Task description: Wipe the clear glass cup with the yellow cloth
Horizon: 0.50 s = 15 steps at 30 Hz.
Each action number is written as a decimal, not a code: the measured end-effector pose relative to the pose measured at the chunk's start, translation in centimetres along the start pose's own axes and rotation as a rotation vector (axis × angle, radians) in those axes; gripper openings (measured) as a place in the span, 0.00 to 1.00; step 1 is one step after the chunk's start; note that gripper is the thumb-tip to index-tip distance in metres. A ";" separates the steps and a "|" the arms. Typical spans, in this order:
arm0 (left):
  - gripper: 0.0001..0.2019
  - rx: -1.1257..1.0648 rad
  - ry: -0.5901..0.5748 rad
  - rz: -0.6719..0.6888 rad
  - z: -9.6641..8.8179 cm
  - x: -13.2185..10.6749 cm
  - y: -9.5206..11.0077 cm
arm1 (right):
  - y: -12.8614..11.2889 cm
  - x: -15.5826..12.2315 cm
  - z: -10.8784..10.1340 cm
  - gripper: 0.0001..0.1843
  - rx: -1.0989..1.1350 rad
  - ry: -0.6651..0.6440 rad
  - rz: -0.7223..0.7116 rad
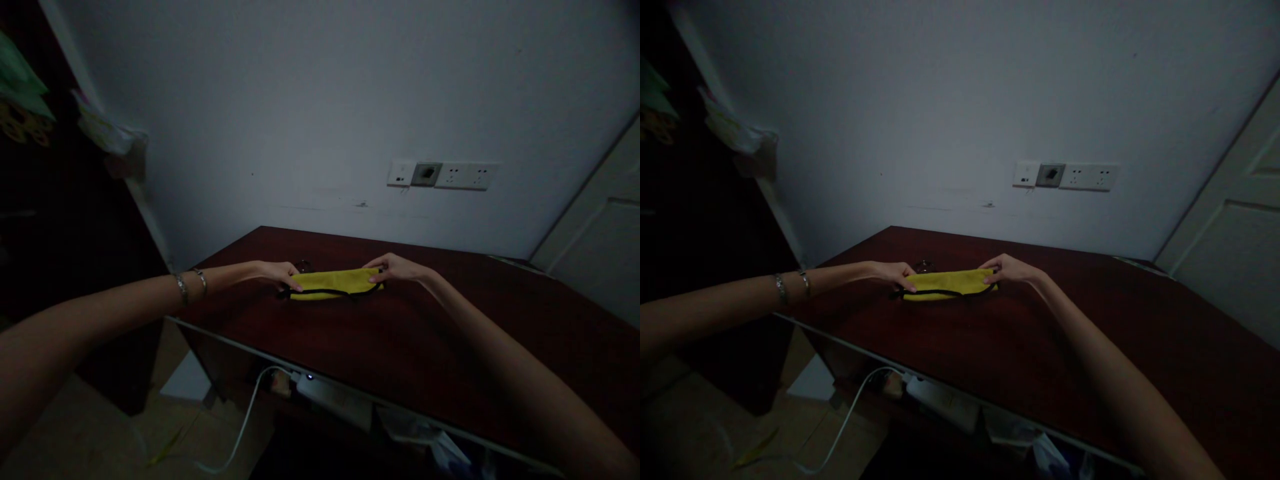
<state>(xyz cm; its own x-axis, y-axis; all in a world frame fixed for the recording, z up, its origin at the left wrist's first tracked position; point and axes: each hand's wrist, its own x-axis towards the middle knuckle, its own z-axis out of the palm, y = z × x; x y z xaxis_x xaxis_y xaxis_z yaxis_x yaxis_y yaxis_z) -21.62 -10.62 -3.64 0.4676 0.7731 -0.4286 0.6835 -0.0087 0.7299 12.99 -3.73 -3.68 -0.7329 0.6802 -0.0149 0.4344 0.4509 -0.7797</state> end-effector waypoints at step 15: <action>0.11 0.812 0.410 -0.205 -2.5 0.8 -3.2 | -0.1 8.9 6.0 0.16 -0.402 0.291 0.116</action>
<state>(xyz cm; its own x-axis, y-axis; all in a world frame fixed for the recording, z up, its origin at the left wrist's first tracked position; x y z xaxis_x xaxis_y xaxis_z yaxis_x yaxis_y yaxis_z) -24.85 -8.37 -4.97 0.1657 0.9708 -0.1735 0.9857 -0.1685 -0.0015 3.29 -1.21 -7.52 -0.5163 0.8461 0.1325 0.7135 0.5106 -0.4798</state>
